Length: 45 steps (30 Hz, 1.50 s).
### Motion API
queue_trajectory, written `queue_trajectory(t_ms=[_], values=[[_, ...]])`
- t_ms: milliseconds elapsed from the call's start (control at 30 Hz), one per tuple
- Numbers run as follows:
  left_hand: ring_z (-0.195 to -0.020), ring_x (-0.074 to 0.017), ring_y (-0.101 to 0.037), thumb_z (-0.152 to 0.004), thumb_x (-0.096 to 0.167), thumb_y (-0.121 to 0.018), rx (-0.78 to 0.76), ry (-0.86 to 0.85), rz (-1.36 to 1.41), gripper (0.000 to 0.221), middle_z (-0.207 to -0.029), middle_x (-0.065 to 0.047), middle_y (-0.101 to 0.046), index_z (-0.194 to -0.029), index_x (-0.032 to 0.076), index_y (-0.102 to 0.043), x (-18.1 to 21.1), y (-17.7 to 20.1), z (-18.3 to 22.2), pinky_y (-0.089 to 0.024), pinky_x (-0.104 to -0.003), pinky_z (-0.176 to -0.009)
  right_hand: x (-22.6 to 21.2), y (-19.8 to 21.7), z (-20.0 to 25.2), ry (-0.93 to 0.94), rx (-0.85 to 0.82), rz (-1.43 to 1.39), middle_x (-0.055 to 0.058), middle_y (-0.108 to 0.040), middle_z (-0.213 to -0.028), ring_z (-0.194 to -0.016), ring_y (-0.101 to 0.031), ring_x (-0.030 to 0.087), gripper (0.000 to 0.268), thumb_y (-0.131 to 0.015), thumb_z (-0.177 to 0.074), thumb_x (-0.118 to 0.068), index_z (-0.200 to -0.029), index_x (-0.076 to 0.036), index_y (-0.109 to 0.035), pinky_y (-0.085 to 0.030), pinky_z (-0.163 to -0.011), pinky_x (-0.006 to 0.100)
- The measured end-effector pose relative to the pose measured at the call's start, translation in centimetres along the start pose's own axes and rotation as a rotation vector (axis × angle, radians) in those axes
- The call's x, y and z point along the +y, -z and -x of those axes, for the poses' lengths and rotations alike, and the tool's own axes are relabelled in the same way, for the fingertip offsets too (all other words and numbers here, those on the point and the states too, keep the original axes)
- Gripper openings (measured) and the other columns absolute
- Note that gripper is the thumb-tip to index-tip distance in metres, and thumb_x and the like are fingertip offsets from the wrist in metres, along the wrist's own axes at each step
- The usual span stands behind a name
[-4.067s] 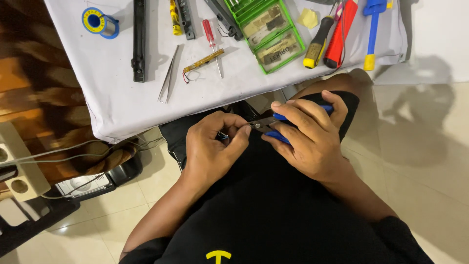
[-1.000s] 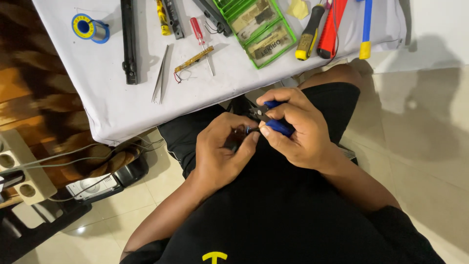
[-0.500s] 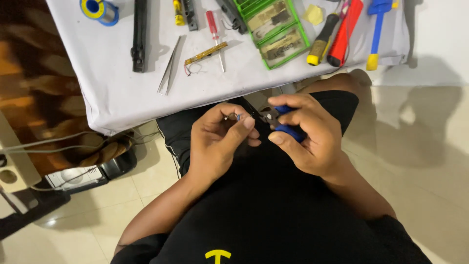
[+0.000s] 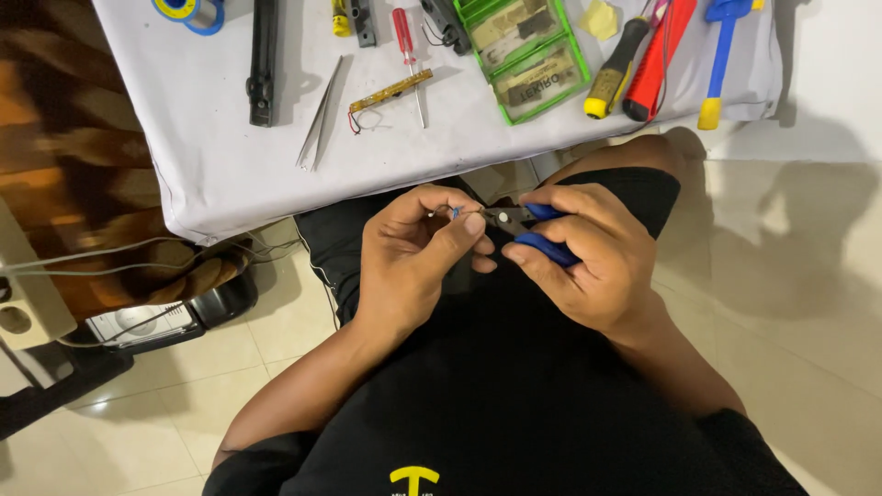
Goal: Repairing an electronic component by stripping wires and reassembling the housing
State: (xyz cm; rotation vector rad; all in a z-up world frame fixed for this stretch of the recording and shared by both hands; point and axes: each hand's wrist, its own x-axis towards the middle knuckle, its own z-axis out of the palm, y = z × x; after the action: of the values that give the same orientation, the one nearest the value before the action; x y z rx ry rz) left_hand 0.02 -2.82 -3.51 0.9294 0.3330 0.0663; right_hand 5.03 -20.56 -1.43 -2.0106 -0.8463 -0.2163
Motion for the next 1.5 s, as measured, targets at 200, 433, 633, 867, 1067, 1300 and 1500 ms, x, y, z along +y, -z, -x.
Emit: queue_trajectory(t_ms=[200,433,633,867,1067,1300,1500], values=[[-0.069,-0.0291,-0.075,-0.09,-0.006,-0.072,-0.029,-0.018,-0.051,0.011,-0.075,-0.015,-0.058,-0.096,-0.012,-0.067,-0.1,-0.2,0.1,-0.068,-0.044,-0.056,0.4,0.5,0.2,0.013,0.005,-0.019,0.021,-0.073,-0.103,-0.085,-0.071,0.04,0.024,-0.078,-0.094,-0.015,-0.077,-0.002,-0.066,-0.058,-0.074,0.044],[-0.068,-0.0289,-0.074,-0.089,-0.007,-0.071,-0.051,-0.041,-0.115,0.01,-0.073,-0.017,-0.058,-0.096,-0.012,-0.065,-0.3,-0.4,0.1,-0.068,-0.042,-0.056,0.5,0.6,0.6,-0.007,0.044,-0.055,0.02,-0.074,-0.102,-0.084,-0.072,0.039,0.025,-0.078,-0.093,-0.015,-0.075,-0.002,-0.066,-0.058,-0.072,0.043],[-0.066,-0.0283,-0.074,-0.089,-0.008,-0.07,-0.061,-0.051,-0.119,0.009,-0.072,-0.018,-0.06,-0.095,-0.012,-0.064,-0.1,-0.4,0.1,-0.068,-0.041,-0.055,0.4,0.4,0.5,0.009,0.092,-0.087,0.021,-0.073,-0.097,-0.079,-0.072,0.038,0.028,-0.076,-0.095,-0.013,-0.072,-0.002,-0.064,-0.058,-0.07,0.042],[-0.063,-0.0262,-0.073,-0.09,-0.006,-0.069,-0.07,-0.053,-0.117,0.008,-0.069,-0.019,-0.061,-0.094,-0.011,-0.064,-0.1,-0.1,0.1,-0.068,-0.04,-0.055,0.4,0.7,0.8,-0.146,-0.034,-0.202,0.021,-0.074,-0.094,-0.074,-0.072,0.037,0.031,-0.077,-0.093,-0.014,-0.069,-0.002,-0.061,-0.057,-0.064,0.041],[-0.063,-0.0255,-0.073,-0.09,-0.006,-0.069,-0.092,-0.059,-0.122,0.005,-0.07,-0.017,-0.06,-0.092,-0.009,-0.066,0.3,0.2,0.1,-0.067,-0.038,-0.054,-0.2,0.8,0.5,-0.396,-0.147,-0.502,0.015,-0.075,-0.081,-0.067,-0.069,0.022,0.036,-0.071,-0.095,-0.015,-0.062,-0.005,-0.061,-0.056,-0.06,0.036],[-0.063,-0.0239,-0.072,-0.089,-0.004,-0.07,-0.051,-0.042,-0.09,0.007,-0.072,-0.013,-0.056,-0.093,-0.009,-0.066,0.3,0.5,0.3,-0.066,-0.035,-0.05,-0.8,0.7,-0.2,-0.302,-0.152,-0.283,0.022,-0.077,-0.098,-0.081,-0.076,0.037,0.03,-0.076,-0.092,-0.014,-0.068,-0.001,-0.065,-0.057,-0.067,0.04],[-0.063,-0.0233,-0.072,-0.089,-0.005,-0.07,-0.052,-0.049,-0.099,0.008,-0.073,-0.013,-0.056,-0.093,-0.01,-0.066,0.4,0.5,0.1,-0.066,-0.035,-0.05,-0.6,0.7,0.2,-0.286,-0.144,-0.228,0.021,-0.076,-0.097,-0.079,-0.074,0.036,0.029,-0.077,-0.093,-0.015,-0.07,-0.002,-0.066,-0.056,-0.066,0.039]])
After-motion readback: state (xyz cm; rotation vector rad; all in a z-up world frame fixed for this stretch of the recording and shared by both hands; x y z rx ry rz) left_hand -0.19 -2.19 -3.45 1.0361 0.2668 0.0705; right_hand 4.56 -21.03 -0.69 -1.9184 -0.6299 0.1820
